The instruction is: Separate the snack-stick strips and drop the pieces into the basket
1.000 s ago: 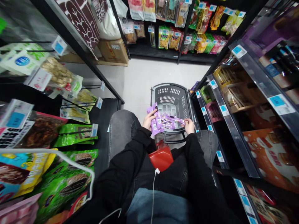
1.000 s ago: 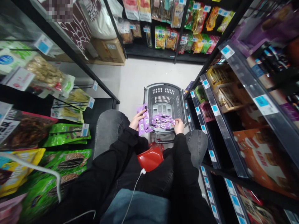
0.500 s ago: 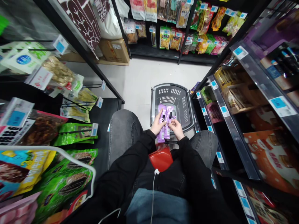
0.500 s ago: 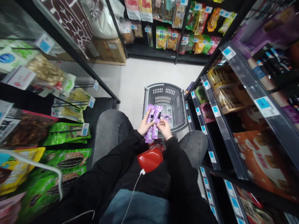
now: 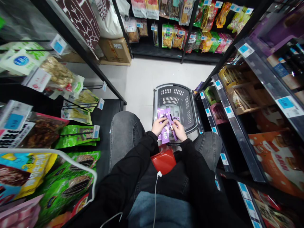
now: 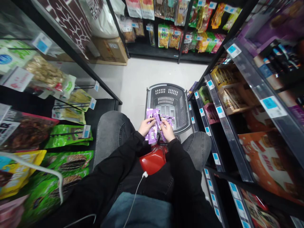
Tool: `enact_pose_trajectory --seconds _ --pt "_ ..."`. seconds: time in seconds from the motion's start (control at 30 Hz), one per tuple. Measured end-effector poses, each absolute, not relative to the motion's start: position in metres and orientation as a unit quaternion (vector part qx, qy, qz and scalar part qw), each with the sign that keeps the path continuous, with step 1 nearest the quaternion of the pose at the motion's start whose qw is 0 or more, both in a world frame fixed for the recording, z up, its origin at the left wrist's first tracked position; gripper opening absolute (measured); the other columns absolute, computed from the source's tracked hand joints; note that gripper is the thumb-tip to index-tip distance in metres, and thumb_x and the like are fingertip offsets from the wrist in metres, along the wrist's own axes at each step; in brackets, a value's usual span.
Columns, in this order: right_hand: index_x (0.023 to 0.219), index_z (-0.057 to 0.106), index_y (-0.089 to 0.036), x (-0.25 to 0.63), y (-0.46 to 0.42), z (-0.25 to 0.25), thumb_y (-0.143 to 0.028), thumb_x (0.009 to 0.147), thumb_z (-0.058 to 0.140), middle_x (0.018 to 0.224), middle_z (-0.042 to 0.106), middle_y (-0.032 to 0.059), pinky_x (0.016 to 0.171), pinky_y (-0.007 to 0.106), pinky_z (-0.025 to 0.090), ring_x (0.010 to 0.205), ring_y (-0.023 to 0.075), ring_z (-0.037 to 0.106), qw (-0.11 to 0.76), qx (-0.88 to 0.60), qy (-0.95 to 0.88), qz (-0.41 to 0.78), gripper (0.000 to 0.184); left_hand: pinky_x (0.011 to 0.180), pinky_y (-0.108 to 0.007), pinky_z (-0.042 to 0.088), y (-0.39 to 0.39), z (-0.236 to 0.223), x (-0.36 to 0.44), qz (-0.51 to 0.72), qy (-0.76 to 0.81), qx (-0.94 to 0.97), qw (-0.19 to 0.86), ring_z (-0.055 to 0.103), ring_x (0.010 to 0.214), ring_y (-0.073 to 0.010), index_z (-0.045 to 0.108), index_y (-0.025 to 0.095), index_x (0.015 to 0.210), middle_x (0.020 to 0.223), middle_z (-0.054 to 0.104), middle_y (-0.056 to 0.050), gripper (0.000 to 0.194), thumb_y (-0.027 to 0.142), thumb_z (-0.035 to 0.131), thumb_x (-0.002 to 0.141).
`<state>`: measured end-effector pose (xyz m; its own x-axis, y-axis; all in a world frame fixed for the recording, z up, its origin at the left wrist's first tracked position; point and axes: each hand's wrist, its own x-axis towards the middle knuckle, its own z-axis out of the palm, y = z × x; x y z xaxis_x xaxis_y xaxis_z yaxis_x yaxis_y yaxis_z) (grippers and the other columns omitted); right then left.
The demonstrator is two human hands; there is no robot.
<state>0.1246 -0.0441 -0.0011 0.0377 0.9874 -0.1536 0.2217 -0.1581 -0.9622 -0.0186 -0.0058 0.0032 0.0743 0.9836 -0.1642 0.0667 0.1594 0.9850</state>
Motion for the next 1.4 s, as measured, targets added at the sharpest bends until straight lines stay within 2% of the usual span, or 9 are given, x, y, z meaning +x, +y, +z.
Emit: enact_pose_trajectory --seconds 0.17,0.37,0.5,0.6,0.7,0.83,1.03,1.27,1.4 --pt "0.102 0.058 -0.015 0.124 -0.048 0.005 -0.034 0.081 0.048 0.098 0.062 0.0099 0.084 0.032 0.043 0.089 0.0192 0.057 0.311 -0.631 -0.658 0.268 0.029 0.079 -0.033 0.043 -0.008 -0.003 -0.016 0.388 0.496 0.482 0.609 0.059 0.079 -0.0209 0.069 0.015 0.075 0.077 0.067 -0.005 0.025 0.036 0.067 0.062" --pt "0.119 0.050 -0.013 0.121 -0.053 0.008 -0.038 0.088 0.038 0.106 0.057 0.0156 0.081 0.031 0.043 0.090 0.0212 0.057 0.220 -0.640 -0.726 0.119 0.042 0.073 -0.030 0.042 -0.009 -0.004 -0.015 0.384 0.529 0.511 0.558 0.054 0.072 -0.0180 0.061 0.016 0.052 0.057 0.058 -0.001 0.024 0.038 0.068 0.060" --pt "0.126 0.043 -0.013 0.115 -0.053 0.004 -0.035 0.090 0.031 0.110 0.055 0.0165 0.078 0.031 0.045 0.087 0.0209 0.058 0.206 -0.645 -0.729 0.103 0.044 0.071 -0.028 0.042 -0.008 -0.005 -0.016 0.387 0.527 0.544 0.526 0.051 0.069 -0.0168 0.056 0.017 0.047 0.051 0.052 0.001 0.031 0.042 0.064 0.063" --pt "0.125 0.044 -0.011 0.110 -0.053 0.000 -0.029 0.091 0.027 0.101 0.058 0.0179 0.073 0.031 0.045 0.080 0.0206 0.059 0.178 -0.656 -0.726 0.100 0.042 0.075 -0.029 0.041 -0.008 -0.006 -0.016 0.388 0.531 0.570 0.493 0.049 0.070 -0.0173 0.054 0.018 0.045 0.049 0.047 0.001 0.035 0.045 0.060 0.066" --pt "0.122 0.046 -0.010 0.107 -0.053 -0.001 -0.023 0.090 0.026 0.089 0.061 0.0171 0.068 0.030 0.045 0.073 0.0201 0.059 0.156 -0.672 -0.718 0.088 0.041 0.079 -0.031 0.039 -0.010 -0.006 -0.014 0.373 0.541 0.586 0.474 0.049 0.072 -0.0175 0.056 0.017 0.050 0.060 0.048 -0.001 0.033 0.044 0.057 0.069" --pt "0.116 0.051 -0.007 0.108 -0.053 0.002 -0.027 0.090 0.026 0.076 0.060 0.0160 0.065 0.029 0.044 0.069 0.0196 0.057 0.169 -0.691 -0.700 0.071 0.041 0.081 -0.033 0.040 -0.013 -0.005 -0.011 0.330 0.528 0.631 0.463 0.051 0.076 -0.0182 0.055 0.016 0.053 0.075 0.051 -0.004 0.031 0.039 0.053 0.074" --pt "0.115 0.051 -0.012 0.115 -0.054 0.005 -0.031 0.091 0.024 0.100 0.058 0.0169 0.067 0.029 0.041 0.073 0.0176 0.056 0.213 -0.671 -0.708 0.060 0.041 0.087 -0.036 0.038 -0.015 -0.003 -0.009 0.323 0.485 0.660 0.473 0.052 0.090 -0.0219 0.052 0.016 0.053 0.083 0.052 -0.007 0.031 0.036 0.050 0.077" --pt "0.106 0.055 -0.013 0.112 -0.054 0.013 -0.033 0.091 0.022 0.096 0.058 0.0163 0.067 0.029 0.040 0.070 0.0166 0.054 0.197 -0.641 -0.734 0.107 0.042 0.084 -0.033 0.039 -0.012 -0.001 -0.012 0.365 0.531 0.620 0.447 0.052 0.084 -0.0193 0.060 0.016 0.063 0.078 0.052 -0.004 0.022 0.035 0.055 0.074" --pt "0.107 0.055 -0.017 0.109 -0.054 0.015 -0.028 0.091 0.025 0.104 0.057 0.0144 0.070 0.030 0.038 0.077 0.0177 0.053 0.188 -0.633 -0.750 0.032 0.035 0.079 -0.031 0.039 -0.011 -0.002 -0.014 0.381 0.532 0.602 0.458 0.049 0.074 -0.0179 0.057 0.016 0.054 0.061 0.048 -0.001 0.028 0.034 0.053 0.075"
